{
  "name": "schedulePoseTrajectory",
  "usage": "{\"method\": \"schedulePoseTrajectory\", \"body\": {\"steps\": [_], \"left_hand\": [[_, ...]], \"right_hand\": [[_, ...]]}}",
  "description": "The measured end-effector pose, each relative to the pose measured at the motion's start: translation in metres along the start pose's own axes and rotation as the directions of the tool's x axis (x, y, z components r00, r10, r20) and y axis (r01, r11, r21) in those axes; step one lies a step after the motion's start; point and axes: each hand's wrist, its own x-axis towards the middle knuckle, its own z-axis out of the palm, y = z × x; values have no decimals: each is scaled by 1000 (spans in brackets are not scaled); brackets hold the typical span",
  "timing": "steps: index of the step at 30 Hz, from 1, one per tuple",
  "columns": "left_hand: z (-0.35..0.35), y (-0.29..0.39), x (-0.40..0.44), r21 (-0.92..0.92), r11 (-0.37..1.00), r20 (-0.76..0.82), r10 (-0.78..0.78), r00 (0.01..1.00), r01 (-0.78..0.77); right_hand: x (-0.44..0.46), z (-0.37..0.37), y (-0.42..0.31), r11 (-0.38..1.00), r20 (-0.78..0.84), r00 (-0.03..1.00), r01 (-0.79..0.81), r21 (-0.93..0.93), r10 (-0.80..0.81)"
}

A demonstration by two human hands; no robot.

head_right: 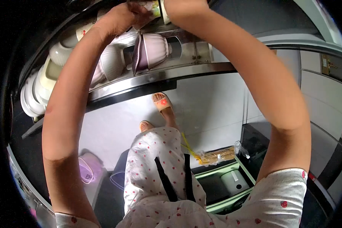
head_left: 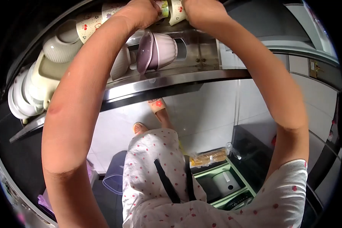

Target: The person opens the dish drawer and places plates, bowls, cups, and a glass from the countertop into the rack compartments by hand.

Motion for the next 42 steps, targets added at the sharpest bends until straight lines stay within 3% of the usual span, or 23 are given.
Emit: {"method": "schedulePoseTrajectory", "body": {"steps": [2, 4, 6, 7, 9, 10, 12, 13, 15, 17, 18, 20, 21, 23, 26, 30, 33, 36, 38, 42], "left_hand": [[8, -12, -1, -110, 994, 32, 21, 999, -17], [10, -19, -9, -211, 977, 58, 38, 998, -24], [10, -19, -24, -12, 990, 115, 140, 983, -140], [11, -21, -32, -218, 975, 114, 65, 991, -39], [17, -27, -43, -42, 983, 92, 184, 979, -181], [24, -28, -48, -68, 983, 61, 173, 983, -169], [39, -31, -58, -206, 972, -43, 108, 993, -115], [45, -34, -63, -294, 942, -94, 139, 986, -161], [56, -32, -79, -375, 924, -136, 27, 990, -77], [57, -36, -88, -382, 922, -177, -5, 984, -64], [57, -40, -90, -382, 922, -178, -3, 984, -66], [57, -49, -92, -389, 919, -182, -11, 983, -62], [58, -51, -92, -398, 917, -144, -40, 989, -21], [50, -53, -98, -460, 883, -69, -140, 988, 93], [70, -58, -87, -407, 913, -34, -50, 998, 32], [55, -51, -94, -432, 898, 39, -74, 997, 84], [55, -52, -98, -457, 888, -19, -76, 997, 59], [50, -48, -99, -407, 904, 61, -112, 992, 127], [45, -45, -104, -416, 900, 51, -117, 992, 128], [41, -46, -106, -473, 867, 6, -172, 985, 155]], "right_hand": [[-7, 10, -9, 994, 133, 986, 105, -40, -99], [-3, 26, -17, 996, 168, 982, 79, 38, -85], [2, 47, -26, 994, 326, 944, 20, 108, -55], [2, 52, -34, 994, 323, 945, 30, 103, -62], [5, 61, -48, 979, 509, 856, -23, 203, -86], [9, 67, -50, 980, 507, 857, -7, 201, -98], [14, 75, -50, 918, 590, 795, -117, 378, -142], [17, 80, -50, 923, 590, 793, -99, 373, -154], [19, 90, -55, 914, 543, 805, -3, 406, -239], [19, 75, -70, 891, 624, 778, -237, 389, -66], [19, 72, -76, 895, 623, 779, -224, 386, -74], [19, 73, -78, 944, 452, 871, 40, 327, -194], [18, 75, -76, 946, 451, 870, 51, 321, -200], [19, 79, -73, 888, 514, 849, -142, 438, -118], [16, 87, -70, 931, 421, 901, -59, 361, -106], [12, 68, -78, 938, 462, 885, -108, 331, -62], [15, 74, -78, 920, 441, 891, -82, 382, -104], [13, 71, -88, 951, 416, 905, -54, 306, -82], [14, 67, -98, 977, 487, 873, -113, 181, 10], [13, 63, -100, 971, 480, 877, -124, 204, 11]]}}
